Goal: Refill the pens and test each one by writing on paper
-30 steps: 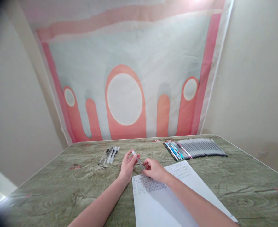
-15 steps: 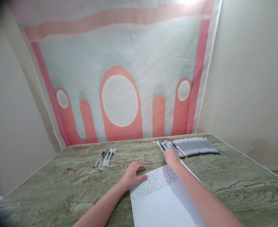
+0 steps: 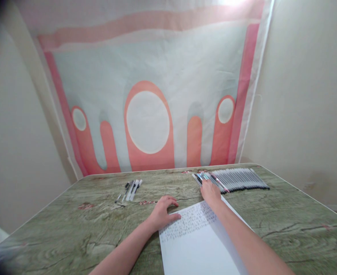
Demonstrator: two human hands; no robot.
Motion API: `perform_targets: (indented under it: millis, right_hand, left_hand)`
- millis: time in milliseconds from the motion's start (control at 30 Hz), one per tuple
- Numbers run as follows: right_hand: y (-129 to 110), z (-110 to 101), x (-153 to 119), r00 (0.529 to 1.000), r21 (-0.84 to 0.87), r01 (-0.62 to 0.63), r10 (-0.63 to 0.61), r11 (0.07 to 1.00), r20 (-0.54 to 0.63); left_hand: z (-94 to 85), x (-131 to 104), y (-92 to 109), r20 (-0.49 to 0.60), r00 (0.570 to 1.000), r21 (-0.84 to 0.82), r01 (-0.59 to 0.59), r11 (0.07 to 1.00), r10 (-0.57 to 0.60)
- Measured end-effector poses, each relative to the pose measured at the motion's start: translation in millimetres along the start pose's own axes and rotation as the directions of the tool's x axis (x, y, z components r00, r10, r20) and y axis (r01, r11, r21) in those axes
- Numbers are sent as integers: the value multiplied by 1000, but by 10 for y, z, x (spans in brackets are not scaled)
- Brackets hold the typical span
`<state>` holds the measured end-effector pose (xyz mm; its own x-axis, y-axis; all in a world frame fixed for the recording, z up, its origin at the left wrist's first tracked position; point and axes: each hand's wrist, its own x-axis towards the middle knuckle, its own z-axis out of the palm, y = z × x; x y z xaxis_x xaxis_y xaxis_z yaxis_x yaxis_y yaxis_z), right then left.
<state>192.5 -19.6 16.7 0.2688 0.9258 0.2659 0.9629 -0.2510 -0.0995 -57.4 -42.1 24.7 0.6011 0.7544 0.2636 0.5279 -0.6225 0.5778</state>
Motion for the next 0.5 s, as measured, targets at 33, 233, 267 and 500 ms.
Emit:
perform_targets:
  millis: [33, 233, 267, 500]
  right_hand:
    - [-7, -8, -6, 1000, -7, -2, 2, 1000, 9]
    - [2, 8, -35, 1000, -9, -7, 7, 1000, -8]
    - [2, 7, -32, 1000, -4, -14, 14, 1000, -19]
    - [-257, -744, -201, 960, 468, 230, -122, 853, -250]
  left_hand:
    - [-1, -2, 0, -4, 1000, 4, -4, 1000, 4]
    - [15, 1, -21, -7, 1000, 12, -7, 1000, 7]
    - [19, 2, -22, -7, 1000, 12, -6, 1000, 6]
    - [29, -4, -14, -15, 1000, 11, 6, 1000, -6]
